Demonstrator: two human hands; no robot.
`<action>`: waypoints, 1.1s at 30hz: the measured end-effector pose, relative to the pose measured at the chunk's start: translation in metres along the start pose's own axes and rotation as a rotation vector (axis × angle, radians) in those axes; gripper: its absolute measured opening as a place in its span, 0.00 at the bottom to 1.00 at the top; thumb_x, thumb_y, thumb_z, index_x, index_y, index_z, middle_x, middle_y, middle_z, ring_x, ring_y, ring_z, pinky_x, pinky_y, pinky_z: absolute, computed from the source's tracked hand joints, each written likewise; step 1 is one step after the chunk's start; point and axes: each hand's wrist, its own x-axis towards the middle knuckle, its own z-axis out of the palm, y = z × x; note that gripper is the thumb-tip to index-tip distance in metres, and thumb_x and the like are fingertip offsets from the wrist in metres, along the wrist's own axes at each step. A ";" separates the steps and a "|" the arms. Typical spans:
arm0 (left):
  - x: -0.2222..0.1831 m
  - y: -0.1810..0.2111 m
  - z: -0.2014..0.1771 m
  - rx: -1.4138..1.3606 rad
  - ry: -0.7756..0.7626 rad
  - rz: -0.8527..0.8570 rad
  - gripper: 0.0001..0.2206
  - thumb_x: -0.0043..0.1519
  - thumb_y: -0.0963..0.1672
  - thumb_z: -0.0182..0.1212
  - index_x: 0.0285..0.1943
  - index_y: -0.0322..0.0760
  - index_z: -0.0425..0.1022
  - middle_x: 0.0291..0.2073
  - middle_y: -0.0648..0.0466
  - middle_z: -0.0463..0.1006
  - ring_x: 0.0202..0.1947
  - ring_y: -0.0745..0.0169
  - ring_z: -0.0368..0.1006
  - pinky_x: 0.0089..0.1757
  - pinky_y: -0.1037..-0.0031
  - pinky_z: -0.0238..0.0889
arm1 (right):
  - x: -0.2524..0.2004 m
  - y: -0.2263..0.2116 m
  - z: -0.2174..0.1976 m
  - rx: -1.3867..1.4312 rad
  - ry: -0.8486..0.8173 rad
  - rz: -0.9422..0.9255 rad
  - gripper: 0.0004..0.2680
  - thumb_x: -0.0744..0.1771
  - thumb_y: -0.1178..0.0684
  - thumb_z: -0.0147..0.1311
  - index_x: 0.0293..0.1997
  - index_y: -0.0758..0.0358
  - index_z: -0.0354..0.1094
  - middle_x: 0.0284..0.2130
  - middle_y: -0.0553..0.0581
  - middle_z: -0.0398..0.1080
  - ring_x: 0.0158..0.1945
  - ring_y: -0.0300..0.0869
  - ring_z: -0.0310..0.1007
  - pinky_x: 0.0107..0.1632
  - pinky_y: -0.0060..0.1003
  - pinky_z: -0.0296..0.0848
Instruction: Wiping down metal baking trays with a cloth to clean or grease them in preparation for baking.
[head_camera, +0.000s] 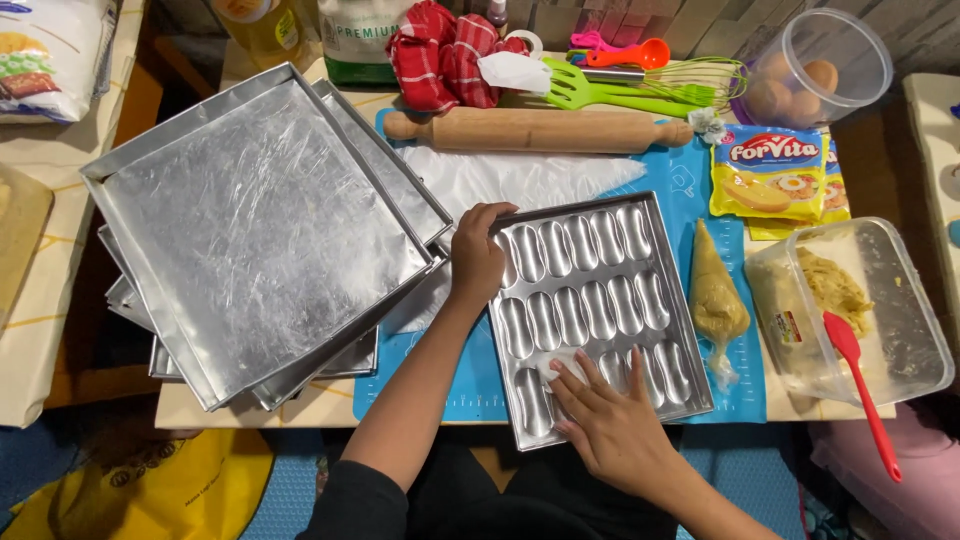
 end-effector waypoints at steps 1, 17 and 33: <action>0.000 -0.001 0.001 -0.002 -0.005 0.007 0.32 0.49 0.26 0.37 0.55 0.41 0.78 0.48 0.54 0.77 0.55 0.53 0.72 0.56 0.65 0.69 | 0.005 -0.002 0.001 -0.003 0.005 0.007 0.20 0.71 0.38 0.35 0.67 0.57 0.61 0.68 0.53 0.61 0.74 0.53 0.50 0.70 0.78 0.22; 0.003 -0.004 -0.001 0.058 0.018 0.078 0.25 0.57 0.31 0.41 0.59 0.39 0.76 0.55 0.51 0.77 0.63 0.48 0.65 0.62 0.59 0.63 | -0.023 0.007 0.010 0.229 0.335 -0.139 0.14 0.65 0.67 0.52 0.55 0.62 0.71 0.60 0.56 0.72 0.66 0.54 0.68 0.71 0.68 0.50; -0.008 0.036 -0.010 -0.070 -0.115 -0.121 0.47 0.49 0.26 0.32 0.81 0.50 0.44 0.81 0.52 0.43 0.80 0.49 0.42 0.65 0.64 0.57 | 0.032 -0.002 0.010 0.154 0.136 0.075 0.18 0.68 0.43 0.53 0.64 0.56 0.66 0.65 0.53 0.66 0.69 0.48 0.63 0.71 0.59 0.48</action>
